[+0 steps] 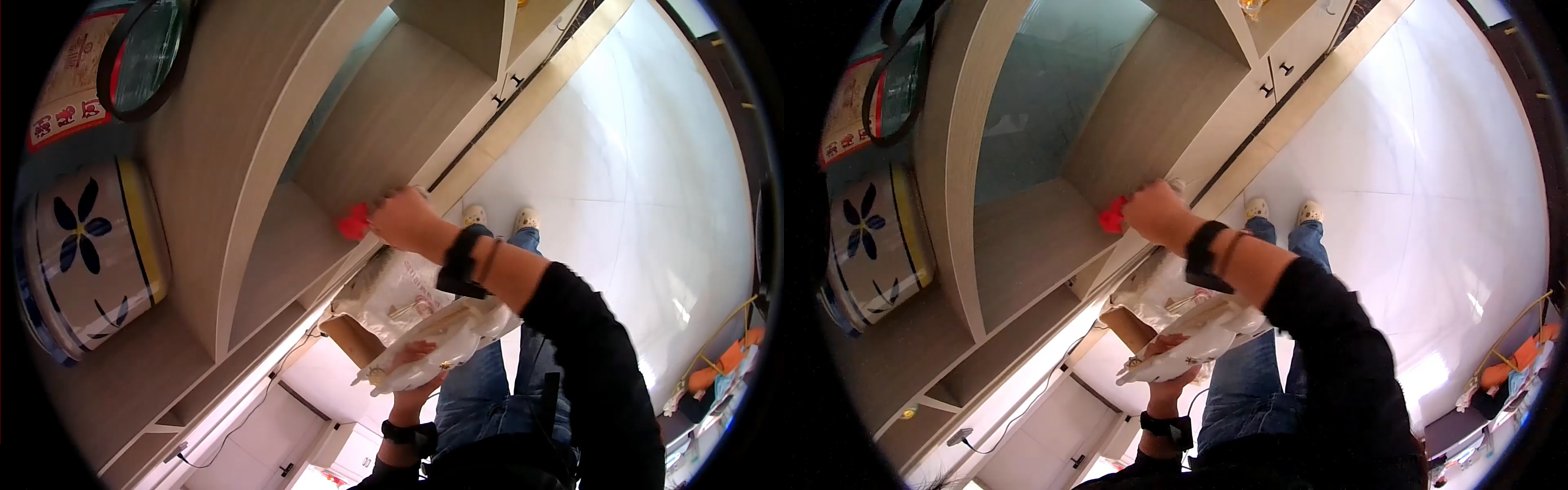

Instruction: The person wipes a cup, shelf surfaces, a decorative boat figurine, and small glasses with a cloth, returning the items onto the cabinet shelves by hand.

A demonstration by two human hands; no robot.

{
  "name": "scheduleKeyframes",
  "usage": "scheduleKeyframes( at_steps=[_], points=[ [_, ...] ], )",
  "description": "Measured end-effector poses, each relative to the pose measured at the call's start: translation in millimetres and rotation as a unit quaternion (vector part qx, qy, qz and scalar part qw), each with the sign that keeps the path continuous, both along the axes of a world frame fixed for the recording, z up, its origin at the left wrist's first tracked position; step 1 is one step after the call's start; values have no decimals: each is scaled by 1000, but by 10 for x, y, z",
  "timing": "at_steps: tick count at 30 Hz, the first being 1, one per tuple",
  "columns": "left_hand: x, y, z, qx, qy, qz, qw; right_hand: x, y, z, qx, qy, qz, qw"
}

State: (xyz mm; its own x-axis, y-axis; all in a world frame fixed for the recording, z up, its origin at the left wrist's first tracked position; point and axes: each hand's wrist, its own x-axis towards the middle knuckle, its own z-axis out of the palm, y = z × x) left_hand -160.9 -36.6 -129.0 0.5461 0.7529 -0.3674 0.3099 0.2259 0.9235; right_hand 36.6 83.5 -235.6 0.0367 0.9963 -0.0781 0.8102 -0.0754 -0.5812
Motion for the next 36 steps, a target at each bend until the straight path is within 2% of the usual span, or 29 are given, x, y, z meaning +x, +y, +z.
scheduleKeyframes(
  at_steps=[1,2,3,5,6,8,10,12,15,17,19,20,22,23,25,27,29,30,32,33,35,36],
  points=[
    [53,-14,48,-38,14,39,998,79,-167,39,35,19,10,999],
    [12,-28,-35,-15,-16,51,998,141,-313,76,70,39,20,997],
    [23,-19,-43,-16,-17,53,998,167,-434,99,69,38,21,997],
    [41,44,-46,23,-10,18,1000,180,-645,151,39,120,136,983],
    [37,56,-34,24,-9,18,1000,190,-752,175,40,121,136,983],
    [36,77,-2,-12,34,11,999,204,-921,242,82,271,177,943],
    [136,100,73,-30,56,3,998,222,-995,361,95,245,195,945],
    [387,127,207,-118,-13,64,991,199,-1049,451,117,186,227,949],
    [301,105,118,-118,13,38,992,120,-1043,599,163,165,239,943],
    [203,117,69,-109,39,8,993,109,-1045,653,175,201,229,936],
    [179,181,100,-103,79,-57,990,112,-1039,654,114,168,255,945],
    [203,164,109,-124,64,-23,990,138,-1033,650,116,169,254,945],
    [157,171,126,-128,91,-23,987,316,-961,694,-14,225,247,943],
    [132,174,129,-134,114,-23,984,407,-913,662,-13,225,248,942],
    [81,148,69,-118,98,-24,988,616,-790,579,-96,230,160,955],
    [81,146,40,-102,81,-27,991,841,-641,630,-22,248,-21,968],
    [141,189,60,-72,71,-55,993,976,-424,898,-77,325,-263,905],
    [120,189,78,-96,93,-41,990,959,-313,866,-76,326,-263,905],
    [54,205,91,-77,117,-58,988,890,-110,686,143,193,-361,901],
    [28,219,93,-58,139,-74,986,848,-7,570,142,193,-365,900],
    [-13,250,89,-21,116,-107,987,739,179,254,196,91,-333,918],
    [-35,253,119,-67,123,-68,988,686,251,46,134,101,-309,936]
  ],
)
